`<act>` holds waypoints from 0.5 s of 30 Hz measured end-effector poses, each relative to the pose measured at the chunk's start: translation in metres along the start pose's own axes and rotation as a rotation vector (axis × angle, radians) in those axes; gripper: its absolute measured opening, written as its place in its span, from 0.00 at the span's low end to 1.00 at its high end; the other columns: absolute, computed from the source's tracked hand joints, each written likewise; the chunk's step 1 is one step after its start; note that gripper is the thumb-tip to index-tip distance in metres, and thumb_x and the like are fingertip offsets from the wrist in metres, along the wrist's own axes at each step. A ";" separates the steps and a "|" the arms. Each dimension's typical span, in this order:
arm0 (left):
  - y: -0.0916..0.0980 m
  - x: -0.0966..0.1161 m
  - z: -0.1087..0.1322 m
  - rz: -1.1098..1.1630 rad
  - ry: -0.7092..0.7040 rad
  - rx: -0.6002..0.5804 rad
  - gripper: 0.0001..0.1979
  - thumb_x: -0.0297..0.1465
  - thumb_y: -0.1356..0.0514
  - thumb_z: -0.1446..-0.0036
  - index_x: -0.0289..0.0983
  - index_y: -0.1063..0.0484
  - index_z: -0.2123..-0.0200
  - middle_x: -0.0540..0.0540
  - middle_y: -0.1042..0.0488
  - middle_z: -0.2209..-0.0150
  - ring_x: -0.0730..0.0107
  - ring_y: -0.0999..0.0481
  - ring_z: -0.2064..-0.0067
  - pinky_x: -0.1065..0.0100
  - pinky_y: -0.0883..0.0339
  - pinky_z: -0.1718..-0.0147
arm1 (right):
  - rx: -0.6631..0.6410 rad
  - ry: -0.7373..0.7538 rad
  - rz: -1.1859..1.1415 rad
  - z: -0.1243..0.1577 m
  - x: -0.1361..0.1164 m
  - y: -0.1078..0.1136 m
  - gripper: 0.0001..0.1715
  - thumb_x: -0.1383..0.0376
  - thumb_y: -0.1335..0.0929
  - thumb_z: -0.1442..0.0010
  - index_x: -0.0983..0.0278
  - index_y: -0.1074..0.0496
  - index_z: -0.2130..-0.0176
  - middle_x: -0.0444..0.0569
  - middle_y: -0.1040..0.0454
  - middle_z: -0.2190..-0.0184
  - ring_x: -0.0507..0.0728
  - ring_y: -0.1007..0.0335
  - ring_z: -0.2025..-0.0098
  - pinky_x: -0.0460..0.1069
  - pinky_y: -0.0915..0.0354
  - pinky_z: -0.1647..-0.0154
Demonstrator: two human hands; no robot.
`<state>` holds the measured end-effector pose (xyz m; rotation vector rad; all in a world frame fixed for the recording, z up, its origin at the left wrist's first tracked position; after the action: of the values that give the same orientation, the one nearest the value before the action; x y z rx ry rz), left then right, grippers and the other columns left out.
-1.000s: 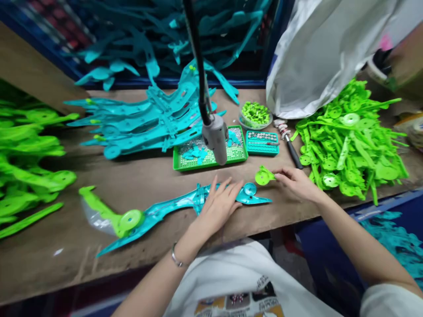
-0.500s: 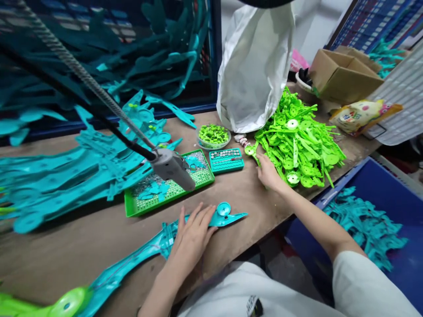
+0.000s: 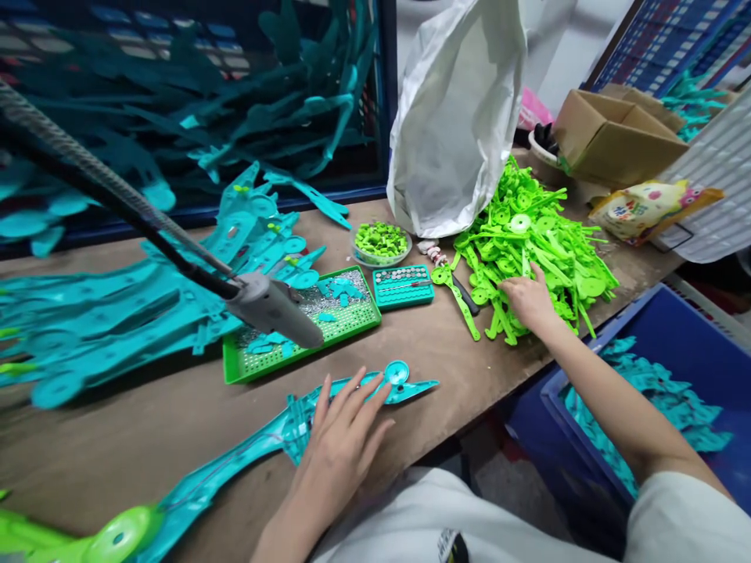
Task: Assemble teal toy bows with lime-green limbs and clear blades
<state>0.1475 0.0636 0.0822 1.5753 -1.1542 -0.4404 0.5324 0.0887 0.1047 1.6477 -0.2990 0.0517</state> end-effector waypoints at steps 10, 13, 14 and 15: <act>0.004 0.005 0.013 0.041 0.015 0.045 0.24 0.27 0.40 0.36 0.42 0.35 0.37 0.42 0.27 0.39 0.53 0.34 0.33 0.39 0.51 0.30 | 0.284 -0.250 -0.341 0.012 0.025 0.018 0.15 0.64 0.38 0.35 0.64 0.25 0.53 0.55 0.20 0.53 0.63 0.27 0.48 0.58 0.46 0.38; 0.004 0.009 0.013 0.044 0.004 0.050 0.24 0.26 0.39 0.36 0.42 0.34 0.37 0.42 0.26 0.40 0.53 0.34 0.33 0.39 0.51 0.30 | 0.292 -0.172 -0.317 0.016 0.016 0.020 0.13 0.65 0.37 0.36 0.63 0.25 0.56 0.52 0.20 0.55 0.62 0.26 0.50 0.59 0.51 0.34; 0.005 0.010 0.013 0.048 -0.001 0.055 0.24 0.26 0.39 0.36 0.42 0.34 0.38 0.42 0.26 0.40 0.53 0.33 0.33 0.39 0.50 0.31 | 0.297 -0.162 -0.334 0.018 0.014 0.022 0.13 0.65 0.37 0.36 0.63 0.25 0.56 0.51 0.19 0.57 0.61 0.25 0.52 0.60 0.52 0.33; 0.005 0.011 0.013 0.054 -0.007 0.059 0.24 0.26 0.39 0.36 0.41 0.34 0.38 0.42 0.26 0.40 0.53 0.33 0.33 0.39 0.50 0.31 | 0.307 -0.168 -0.366 0.021 0.011 0.024 0.13 0.64 0.37 0.35 0.63 0.26 0.56 0.51 0.19 0.59 0.60 0.24 0.55 0.60 0.51 0.33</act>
<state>0.1408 0.0474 0.0855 1.5903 -1.2215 -0.3801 0.5351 0.0644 0.1281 1.9935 -0.1148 -0.3329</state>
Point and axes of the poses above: each hand's wrist, its own z-axis away from the middle knuckle, its own y-axis out of the back of the hand, x = y × z, the point moved 8 cm from there along -z, towards the middle knuckle
